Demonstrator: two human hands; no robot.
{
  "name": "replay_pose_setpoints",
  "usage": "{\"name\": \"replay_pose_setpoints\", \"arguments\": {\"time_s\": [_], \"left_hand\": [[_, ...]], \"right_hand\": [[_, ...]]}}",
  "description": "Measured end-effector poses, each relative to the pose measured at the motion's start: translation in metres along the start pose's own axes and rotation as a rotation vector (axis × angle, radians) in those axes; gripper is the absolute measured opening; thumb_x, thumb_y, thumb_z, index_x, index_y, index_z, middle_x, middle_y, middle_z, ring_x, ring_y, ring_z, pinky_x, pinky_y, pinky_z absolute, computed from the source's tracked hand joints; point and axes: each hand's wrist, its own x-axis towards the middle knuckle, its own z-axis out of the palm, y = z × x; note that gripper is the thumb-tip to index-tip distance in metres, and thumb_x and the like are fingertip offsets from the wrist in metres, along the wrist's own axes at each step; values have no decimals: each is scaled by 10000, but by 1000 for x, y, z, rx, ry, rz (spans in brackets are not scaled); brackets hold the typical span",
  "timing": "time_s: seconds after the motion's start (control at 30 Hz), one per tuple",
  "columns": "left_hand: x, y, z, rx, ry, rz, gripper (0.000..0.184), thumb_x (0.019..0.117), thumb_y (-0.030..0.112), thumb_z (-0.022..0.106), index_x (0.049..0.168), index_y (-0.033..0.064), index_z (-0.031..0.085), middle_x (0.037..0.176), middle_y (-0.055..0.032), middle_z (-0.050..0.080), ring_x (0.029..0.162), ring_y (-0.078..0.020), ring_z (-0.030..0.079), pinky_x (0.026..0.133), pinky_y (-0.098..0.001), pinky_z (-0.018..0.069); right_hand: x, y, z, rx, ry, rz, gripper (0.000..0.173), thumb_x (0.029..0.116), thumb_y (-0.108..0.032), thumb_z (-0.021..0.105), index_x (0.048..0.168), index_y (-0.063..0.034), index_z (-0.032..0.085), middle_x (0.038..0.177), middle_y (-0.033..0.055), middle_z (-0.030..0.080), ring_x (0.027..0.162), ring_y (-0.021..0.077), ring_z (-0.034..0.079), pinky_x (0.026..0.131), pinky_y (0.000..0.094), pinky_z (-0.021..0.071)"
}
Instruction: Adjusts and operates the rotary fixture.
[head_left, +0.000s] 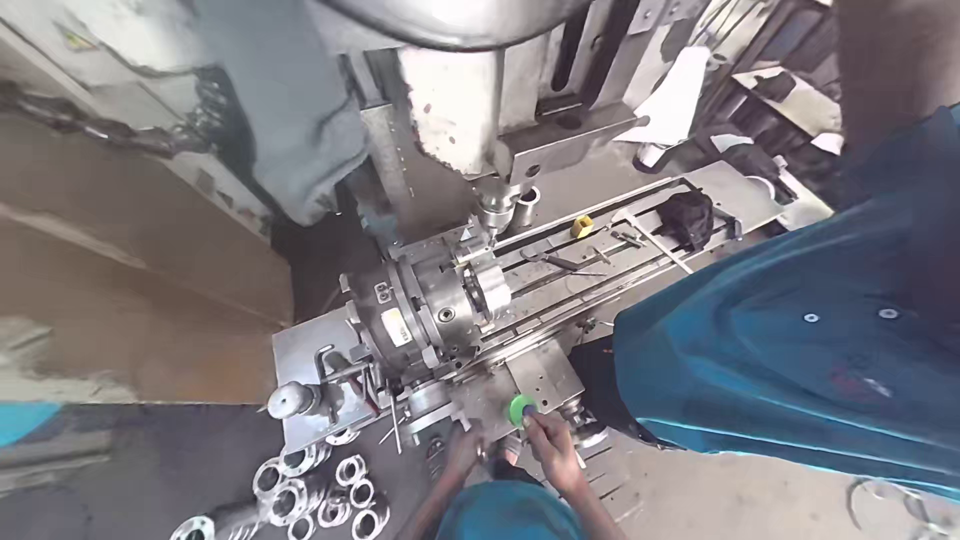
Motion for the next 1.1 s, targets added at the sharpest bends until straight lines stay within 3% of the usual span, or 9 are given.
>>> {"name": "replay_pose_setpoints", "arguments": {"time_s": [0.27, 0.43, 0.53, 0.63, 0.73, 0.8, 0.93, 1.03, 1.1], "left_hand": [[-23, -10, -30, -199, -50, 58, 155, 975, 84, 476, 1004, -10, 595, 654, 20, 588, 549, -81, 570, 553, -271, 531], [24, -39, -39, 218, 123, -81, 417, 1019, 259, 610, 1261, -80, 595, 1021, -224, 690, 909, -309, 686, 868, -519, 560], [-21, -22, -69, 67, 35, 69, 193, 964, 168, 574, 1006, -14, 624, 725, -35, 616, 606, -120, 597, 586, -322, 543], [-8, -5, -11, 62, 6, 78, 294, 979, 175, 596, 1145, -68, 604, 810, -92, 624, 668, -156, 609, 642, -347, 552], [21, -30, -28, 239, 32, -35, 450, 999, 246, 644, 1279, -103, 597, 1119, -271, 681, 1021, -345, 678, 956, -531, 532], [-1, -27, -69, 197, 41, 4, 364, 983, 195, 639, 1212, -85, 598, 986, -179, 666, 868, -238, 643, 819, -441, 545], [-19, -2, -26, -43, -30, 100, 222, 983, 146, 555, 1078, -41, 627, 791, -50, 622, 681, -111, 592, 663, -312, 535], [24, -28, -21, 151, -13, -45, 429, 1038, 234, 582, 1284, -117, 586, 1143, -279, 671, 1045, -347, 667, 974, -508, 526], [23, -45, -58, 123, 40, -60, 389, 1005, 180, 615, 1276, -97, 577, 1118, -254, 669, 1001, -326, 666, 918, -501, 541]], "right_hand": [[4, -7, -7, 93, -165, 79, 252, 997, -259, 515, 766, -198, 596, 569, -146, 447, 458, -28, 383, 437, 175, 334], [14, -9, 4, 134, -314, 36, 262, 989, -233, 533, 734, -209, 591, 578, -140, 486, 484, -24, 439, 461, 182, 392], [16, -12, 7, 90, -413, 47, 276, 990, -262, 553, 719, -221, 589, 580, -160, 480, 499, -46, 440, 475, 169, 381], [17, -14, 13, 99, -409, 79, 256, 975, -243, 562, 725, -217, 609, 579, -161, 501, 496, -47, 453, 476, 170, 395], [13, -17, 15, 140, -471, 73, 230, 940, -373, 666, 773, -217, 642, 635, -167, 553, 537, -57, 482, 499, 160, 413], [17, -19, 9, 176, -649, 60, 270, 878, -434, 765, 856, -195, 643, 751, -145, 598, 633, -47, 532, 562, 162, 449], [17, -21, -1, 134, -814, 114, 277, 846, -141, 772, 1082, -84, 641, 955, -45, 688, 777, 37, 631, 681, 241, 545], [16, -23, 3, 88, -771, 135, 283, 849, -22, 717, 1121, -34, 641, 991, -5, 699, 777, 65, 648, 691, 270, 567], [22, -28, 2, 69, -764, 133, 275, 852, -14, 724, 1114, -31, 642, 1011, 2, 699, 793, 75, 659, 708, 282, 580]]}}
